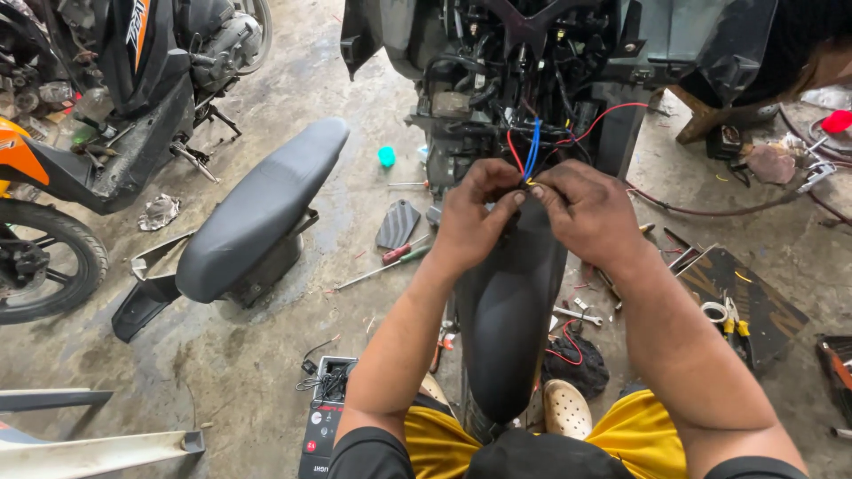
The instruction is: Repairing and connecting electrical wiring on a motorcycle's front panel using tools and tape
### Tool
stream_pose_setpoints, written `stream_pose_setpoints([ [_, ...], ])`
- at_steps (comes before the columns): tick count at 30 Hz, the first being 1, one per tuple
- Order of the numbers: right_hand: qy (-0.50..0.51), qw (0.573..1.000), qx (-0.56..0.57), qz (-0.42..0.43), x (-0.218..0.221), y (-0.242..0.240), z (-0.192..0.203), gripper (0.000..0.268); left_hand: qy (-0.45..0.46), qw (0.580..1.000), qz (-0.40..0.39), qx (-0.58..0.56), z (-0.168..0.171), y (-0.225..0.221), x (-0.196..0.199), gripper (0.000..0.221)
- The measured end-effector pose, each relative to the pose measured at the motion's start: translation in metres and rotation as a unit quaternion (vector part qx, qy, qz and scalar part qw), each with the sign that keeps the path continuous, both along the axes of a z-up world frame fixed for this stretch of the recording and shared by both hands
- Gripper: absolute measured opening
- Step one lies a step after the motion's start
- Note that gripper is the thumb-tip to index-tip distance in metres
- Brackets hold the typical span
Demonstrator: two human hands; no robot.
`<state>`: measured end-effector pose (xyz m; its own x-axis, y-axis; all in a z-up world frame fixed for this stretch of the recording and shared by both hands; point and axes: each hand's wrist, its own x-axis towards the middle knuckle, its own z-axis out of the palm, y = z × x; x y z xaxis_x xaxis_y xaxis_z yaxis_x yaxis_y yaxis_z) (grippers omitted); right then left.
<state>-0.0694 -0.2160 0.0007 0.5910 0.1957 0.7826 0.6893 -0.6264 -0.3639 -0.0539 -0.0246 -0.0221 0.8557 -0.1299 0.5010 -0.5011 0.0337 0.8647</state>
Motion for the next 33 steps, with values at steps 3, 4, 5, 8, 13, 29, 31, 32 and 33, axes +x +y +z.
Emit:
stream_pose_setpoints([
  [3, -0.005, 0.999, -0.022, 0.03, 0.002, -0.007, 0.001, 0.008, 0.041, 0.998, -0.038, -0.042, -0.016, -0.003, 0.017, 0.034],
  [4, -0.004, 0.999, -0.023, 0.03, 0.003, -0.006, -0.001, 0.008, 0.042, 0.997, -0.038, -0.043, -0.017, -0.003, 0.016, 0.034],
  [5, -0.014, 0.999, -0.028, 0.038, 0.004, -0.005, -0.001, 0.007, 0.043, 0.998, -0.019, -0.044, -0.017, -0.005, 0.017, 0.029],
  [8, -0.057, 0.997, -0.043, 0.036, 0.007, -0.004, -0.009, 0.008, 0.048, 0.998, 0.006, -0.043, -0.001, -0.004, 0.005, 0.024],
  [13, -0.098, 0.993, -0.057, 0.038, 0.011, -0.005, -0.017, 0.01, 0.071, 0.995, -0.001, -0.065, -0.014, -0.007, 0.016, 0.024],
  [29, 0.045, 0.988, 0.046, 0.137, 0.011, -0.007, 0.004, 0.014, 0.125, 0.979, -0.161, -0.024, -0.016, 0.008, 0.017, 0.028],
  [31, 0.057, 0.988, 0.044, 0.14, 0.012, -0.008, 0.004, 0.015, 0.117, 0.985, -0.127, 0.02, -0.008, 0.009, 0.012, 0.031],
  [32, 0.065, 0.986, 0.049, 0.145, 0.012, -0.008, 0.002, 0.015, 0.096, 0.991, -0.074, 0.061, -0.004, 0.008, 0.008, 0.026],
  [33, 0.076, 0.984, 0.052, 0.152, 0.012, -0.008, 0.0, 0.016, 0.076, 0.992, -0.02, 0.099, 0.0, 0.006, 0.003, 0.022],
])
